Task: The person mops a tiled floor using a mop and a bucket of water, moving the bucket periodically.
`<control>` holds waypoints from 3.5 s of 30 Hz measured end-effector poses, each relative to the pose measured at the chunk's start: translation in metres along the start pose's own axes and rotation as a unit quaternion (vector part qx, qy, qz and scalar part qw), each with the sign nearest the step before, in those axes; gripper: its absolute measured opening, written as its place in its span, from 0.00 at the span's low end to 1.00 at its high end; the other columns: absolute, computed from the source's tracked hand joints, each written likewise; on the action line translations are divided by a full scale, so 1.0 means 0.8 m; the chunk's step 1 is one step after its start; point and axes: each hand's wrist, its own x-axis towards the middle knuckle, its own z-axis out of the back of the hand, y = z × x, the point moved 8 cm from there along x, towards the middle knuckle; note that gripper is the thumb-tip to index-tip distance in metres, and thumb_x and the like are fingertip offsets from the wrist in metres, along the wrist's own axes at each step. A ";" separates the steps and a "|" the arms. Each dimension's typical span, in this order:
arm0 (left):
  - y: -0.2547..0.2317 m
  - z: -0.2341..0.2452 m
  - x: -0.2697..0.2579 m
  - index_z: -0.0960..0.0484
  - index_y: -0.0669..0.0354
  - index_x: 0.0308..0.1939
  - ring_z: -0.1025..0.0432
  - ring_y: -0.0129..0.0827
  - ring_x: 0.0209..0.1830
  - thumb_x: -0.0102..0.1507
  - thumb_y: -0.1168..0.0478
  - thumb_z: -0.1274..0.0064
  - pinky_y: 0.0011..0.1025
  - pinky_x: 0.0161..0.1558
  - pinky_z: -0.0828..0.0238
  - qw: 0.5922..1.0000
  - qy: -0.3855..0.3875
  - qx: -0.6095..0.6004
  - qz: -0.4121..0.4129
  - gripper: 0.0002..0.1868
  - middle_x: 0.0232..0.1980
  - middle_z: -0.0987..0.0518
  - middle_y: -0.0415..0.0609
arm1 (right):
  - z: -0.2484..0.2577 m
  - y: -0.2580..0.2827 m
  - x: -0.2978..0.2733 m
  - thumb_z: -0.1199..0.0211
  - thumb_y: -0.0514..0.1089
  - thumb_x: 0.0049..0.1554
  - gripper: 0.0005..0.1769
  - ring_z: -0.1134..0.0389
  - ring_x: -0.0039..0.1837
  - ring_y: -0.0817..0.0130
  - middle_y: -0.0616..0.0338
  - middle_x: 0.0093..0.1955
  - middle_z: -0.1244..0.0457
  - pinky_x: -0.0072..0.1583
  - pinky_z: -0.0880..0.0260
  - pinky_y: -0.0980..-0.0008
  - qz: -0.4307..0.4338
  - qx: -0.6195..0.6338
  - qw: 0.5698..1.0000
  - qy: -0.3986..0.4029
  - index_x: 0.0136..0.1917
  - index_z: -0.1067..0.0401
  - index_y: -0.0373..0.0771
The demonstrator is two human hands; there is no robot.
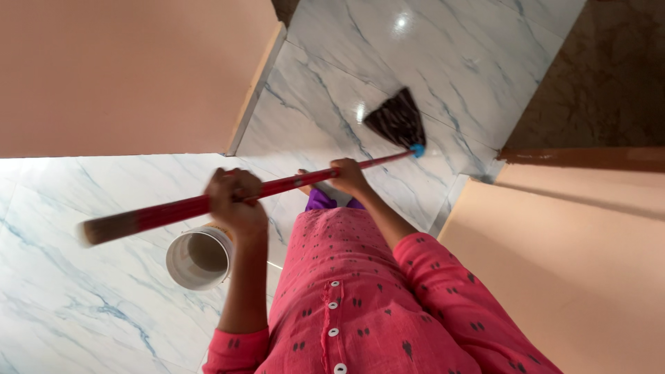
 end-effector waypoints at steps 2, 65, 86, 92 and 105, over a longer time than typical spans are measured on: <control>0.037 -0.017 -0.024 0.45 0.54 0.23 0.53 0.25 0.15 0.60 0.70 0.62 0.28 0.20 0.57 0.999 0.040 0.004 0.023 0.13 0.17 0.46 0.41 | 0.019 -0.050 -0.043 0.32 0.43 0.45 0.16 0.39 0.32 0.54 0.49 0.26 0.41 0.39 0.40 0.59 -0.079 0.025 0.997 0.000 0.27 0.38 0.37; -0.035 0.088 -0.152 0.44 0.57 0.19 0.53 0.28 0.15 0.58 0.71 0.61 0.30 0.20 0.57 0.993 0.100 0.039 0.045 0.14 0.18 0.46 0.41 | -0.100 -0.013 -0.221 0.36 0.37 0.43 0.11 0.42 0.27 0.66 0.53 0.23 0.43 0.35 0.44 0.60 -0.080 0.064 0.992 -0.077 0.28 0.39 0.38; -0.196 0.082 -0.144 0.48 0.59 0.21 0.47 0.30 0.22 0.50 0.73 0.56 0.32 0.29 0.48 0.937 0.331 0.111 0.025 0.15 0.21 0.40 0.46 | -0.172 0.155 -0.181 0.30 0.37 0.48 0.21 0.43 0.36 0.54 0.53 0.28 0.44 0.42 0.42 0.57 -0.027 0.021 0.951 -0.306 0.30 0.44 0.36; -0.287 0.139 -0.101 0.46 0.60 0.19 0.44 0.32 0.22 0.51 0.70 0.57 0.32 0.27 0.48 0.944 0.273 0.168 -0.078 0.13 0.21 0.37 0.47 | -0.239 0.241 -0.048 0.32 0.40 0.47 0.19 0.43 0.37 0.52 0.54 0.29 0.42 0.44 0.44 0.56 0.105 -0.007 0.965 -0.240 0.28 0.42 0.37; -0.456 0.234 -0.136 0.52 0.54 0.19 0.55 0.25 0.12 0.50 0.72 0.67 0.28 0.22 0.53 0.933 -0.081 0.237 -0.256 0.13 0.17 0.51 0.40 | -0.464 0.453 0.000 0.29 0.46 0.45 0.17 0.35 0.46 0.54 0.56 0.32 0.38 0.56 0.37 0.56 0.211 0.114 0.960 0.146 0.31 0.37 0.42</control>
